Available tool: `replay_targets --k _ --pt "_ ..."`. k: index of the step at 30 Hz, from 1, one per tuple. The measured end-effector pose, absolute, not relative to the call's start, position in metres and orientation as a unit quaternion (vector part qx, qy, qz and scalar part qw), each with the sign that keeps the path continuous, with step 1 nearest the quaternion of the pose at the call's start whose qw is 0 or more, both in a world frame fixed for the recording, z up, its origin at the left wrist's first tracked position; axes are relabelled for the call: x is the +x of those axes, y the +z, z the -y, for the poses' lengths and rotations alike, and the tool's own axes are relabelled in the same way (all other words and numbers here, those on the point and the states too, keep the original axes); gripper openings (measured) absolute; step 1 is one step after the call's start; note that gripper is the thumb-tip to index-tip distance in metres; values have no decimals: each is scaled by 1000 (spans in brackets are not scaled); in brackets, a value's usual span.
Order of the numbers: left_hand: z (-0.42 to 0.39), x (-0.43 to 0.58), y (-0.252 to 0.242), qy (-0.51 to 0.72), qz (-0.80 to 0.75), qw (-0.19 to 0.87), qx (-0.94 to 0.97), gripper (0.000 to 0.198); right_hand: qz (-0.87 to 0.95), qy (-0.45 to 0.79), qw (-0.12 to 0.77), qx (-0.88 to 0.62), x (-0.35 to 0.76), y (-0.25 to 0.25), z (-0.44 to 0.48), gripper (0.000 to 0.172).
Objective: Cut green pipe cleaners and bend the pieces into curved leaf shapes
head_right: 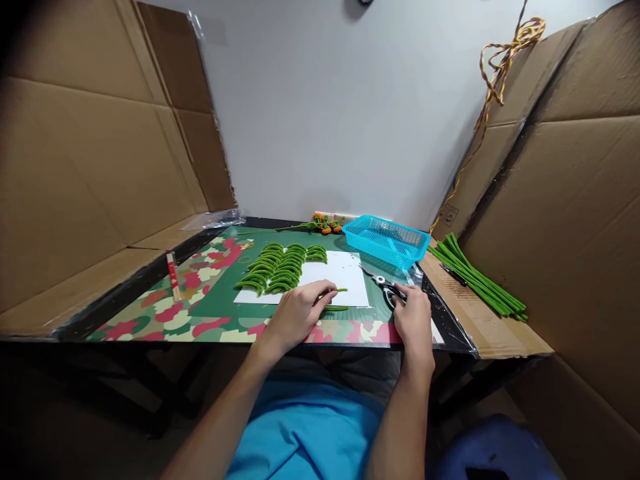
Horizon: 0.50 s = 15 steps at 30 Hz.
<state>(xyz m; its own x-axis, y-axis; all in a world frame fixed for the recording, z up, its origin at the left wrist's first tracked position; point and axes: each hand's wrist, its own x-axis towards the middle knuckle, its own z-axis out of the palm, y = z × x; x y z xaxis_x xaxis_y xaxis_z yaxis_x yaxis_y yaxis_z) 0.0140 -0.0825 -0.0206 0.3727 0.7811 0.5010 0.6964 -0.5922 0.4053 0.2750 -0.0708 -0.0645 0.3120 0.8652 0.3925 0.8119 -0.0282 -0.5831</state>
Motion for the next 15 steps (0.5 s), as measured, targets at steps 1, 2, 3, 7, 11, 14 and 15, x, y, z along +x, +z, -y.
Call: replay_targets --k 1,2,3,7,11,14,15 --pt "82 14 -21 339 -444 59 828 14 587 35 376 -716 276 -66 70 38" --pt "82 14 -21 340 -441 55 829 14 587 36 376 -717 276 -66 69 37" --pt "82 14 -22 341 -440 53 829 14 584 35 380 -717 276 -66 70 36" --pt "83 15 -24 350 -438 39 827 14 595 27 445 -669 269 -56 77 33" --pt "84 15 -24 365 -436 24 822 14 697 135 499 -497 245 -31 90 29" --pt "84 16 -24 372 -437 22 819 14 713 174 515 -444 224 -19 95 22" --pt "84 16 -24 373 -437 22 818 14 713 179 520 -435 218 -18 95 19"
